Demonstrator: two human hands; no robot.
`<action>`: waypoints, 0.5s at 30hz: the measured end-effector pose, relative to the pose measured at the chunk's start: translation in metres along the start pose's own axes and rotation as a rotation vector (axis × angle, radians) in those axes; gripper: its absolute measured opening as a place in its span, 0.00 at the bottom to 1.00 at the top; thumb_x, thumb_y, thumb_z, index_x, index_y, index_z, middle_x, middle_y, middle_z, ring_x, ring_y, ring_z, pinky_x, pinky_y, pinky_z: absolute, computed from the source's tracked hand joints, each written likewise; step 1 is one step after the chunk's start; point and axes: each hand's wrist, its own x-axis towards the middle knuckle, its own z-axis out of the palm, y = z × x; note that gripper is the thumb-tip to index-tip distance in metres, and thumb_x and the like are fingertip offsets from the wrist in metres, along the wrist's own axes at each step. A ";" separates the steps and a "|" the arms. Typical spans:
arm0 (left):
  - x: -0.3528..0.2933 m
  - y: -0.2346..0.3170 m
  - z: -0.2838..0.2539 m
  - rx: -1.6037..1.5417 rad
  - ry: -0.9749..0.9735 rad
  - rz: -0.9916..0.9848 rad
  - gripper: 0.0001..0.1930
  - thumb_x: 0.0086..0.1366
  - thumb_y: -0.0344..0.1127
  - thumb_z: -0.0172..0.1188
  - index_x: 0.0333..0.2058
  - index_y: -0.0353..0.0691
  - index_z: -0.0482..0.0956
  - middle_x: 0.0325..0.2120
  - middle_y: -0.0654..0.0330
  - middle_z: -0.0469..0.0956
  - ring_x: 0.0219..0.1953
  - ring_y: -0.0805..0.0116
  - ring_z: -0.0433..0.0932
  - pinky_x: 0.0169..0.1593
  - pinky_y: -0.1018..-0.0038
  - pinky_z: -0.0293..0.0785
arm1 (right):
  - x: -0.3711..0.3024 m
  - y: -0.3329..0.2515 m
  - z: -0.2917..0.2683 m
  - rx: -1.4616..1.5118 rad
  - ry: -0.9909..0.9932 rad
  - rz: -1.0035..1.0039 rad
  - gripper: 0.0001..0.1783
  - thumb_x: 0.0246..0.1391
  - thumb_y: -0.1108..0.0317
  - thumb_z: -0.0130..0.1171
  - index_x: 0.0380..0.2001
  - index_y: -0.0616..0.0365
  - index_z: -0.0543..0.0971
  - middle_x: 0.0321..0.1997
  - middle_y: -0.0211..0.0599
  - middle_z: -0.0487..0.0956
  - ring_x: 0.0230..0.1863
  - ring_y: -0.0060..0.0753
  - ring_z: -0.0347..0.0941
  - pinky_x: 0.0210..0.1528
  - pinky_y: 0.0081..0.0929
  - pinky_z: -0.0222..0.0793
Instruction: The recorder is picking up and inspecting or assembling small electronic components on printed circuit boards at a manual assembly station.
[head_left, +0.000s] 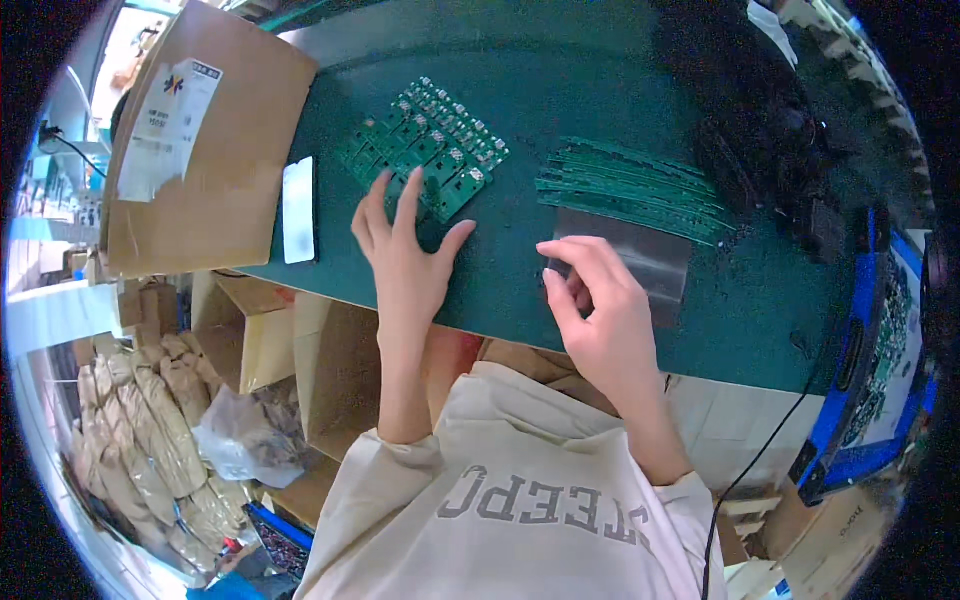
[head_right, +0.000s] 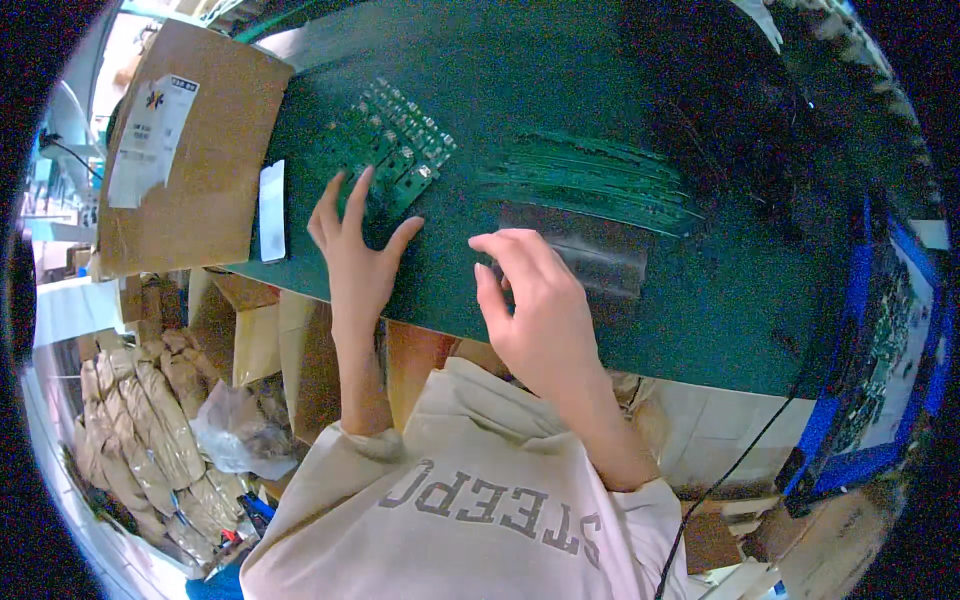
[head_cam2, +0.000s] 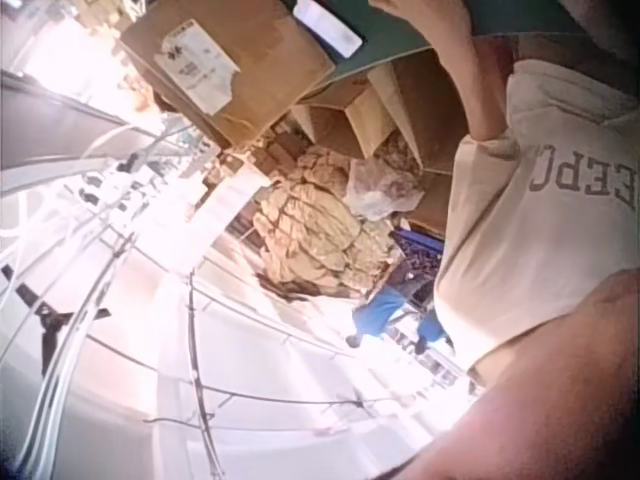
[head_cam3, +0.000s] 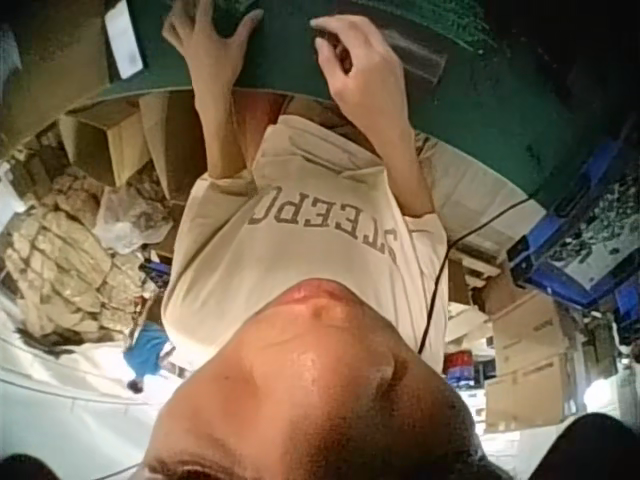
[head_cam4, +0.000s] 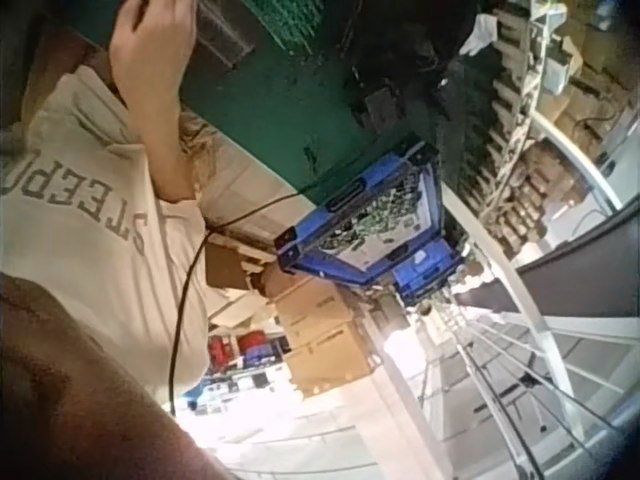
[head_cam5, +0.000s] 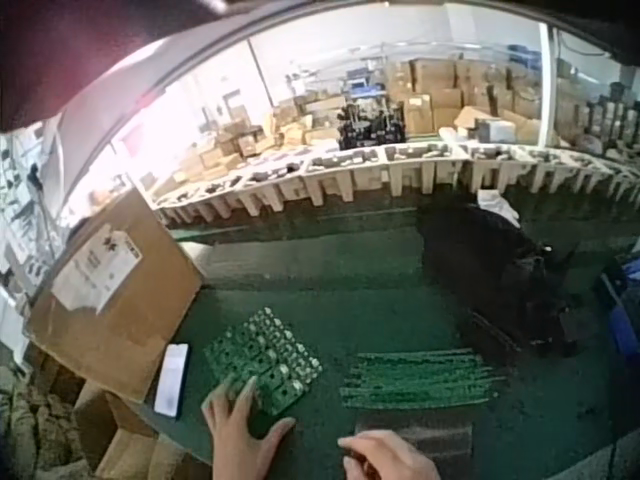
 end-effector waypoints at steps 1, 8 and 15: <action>0.004 0.000 0.001 -0.006 -0.009 0.036 0.24 0.61 0.38 0.74 0.56 0.41 0.82 0.58 0.54 0.77 0.63 0.50 0.69 0.68 0.57 0.66 | 0.002 0.001 0.002 -0.031 -0.003 -0.043 0.13 0.60 0.78 0.60 0.48 0.57 0.81 0.48 0.36 0.81 0.34 0.30 0.74 0.39 0.25 0.72; 0.021 -0.015 0.000 -0.100 -0.127 0.032 0.22 0.63 0.36 0.72 0.55 0.40 0.84 0.57 0.56 0.80 0.59 0.55 0.75 0.65 0.64 0.71 | -0.003 -0.004 -0.008 0.102 -0.067 0.170 0.12 0.61 0.79 0.60 0.48 0.59 0.82 0.46 0.33 0.81 0.33 0.26 0.69 0.38 0.23 0.68; 0.029 -0.032 -0.020 -0.213 0.152 -0.018 0.14 0.70 0.27 0.62 0.53 0.36 0.84 0.50 0.56 0.85 0.49 0.59 0.84 0.53 0.69 0.79 | 0.002 -0.008 -0.005 0.076 -0.115 0.092 0.15 0.61 0.78 0.60 0.51 0.59 0.80 0.48 0.36 0.80 0.35 0.30 0.74 0.41 0.26 0.73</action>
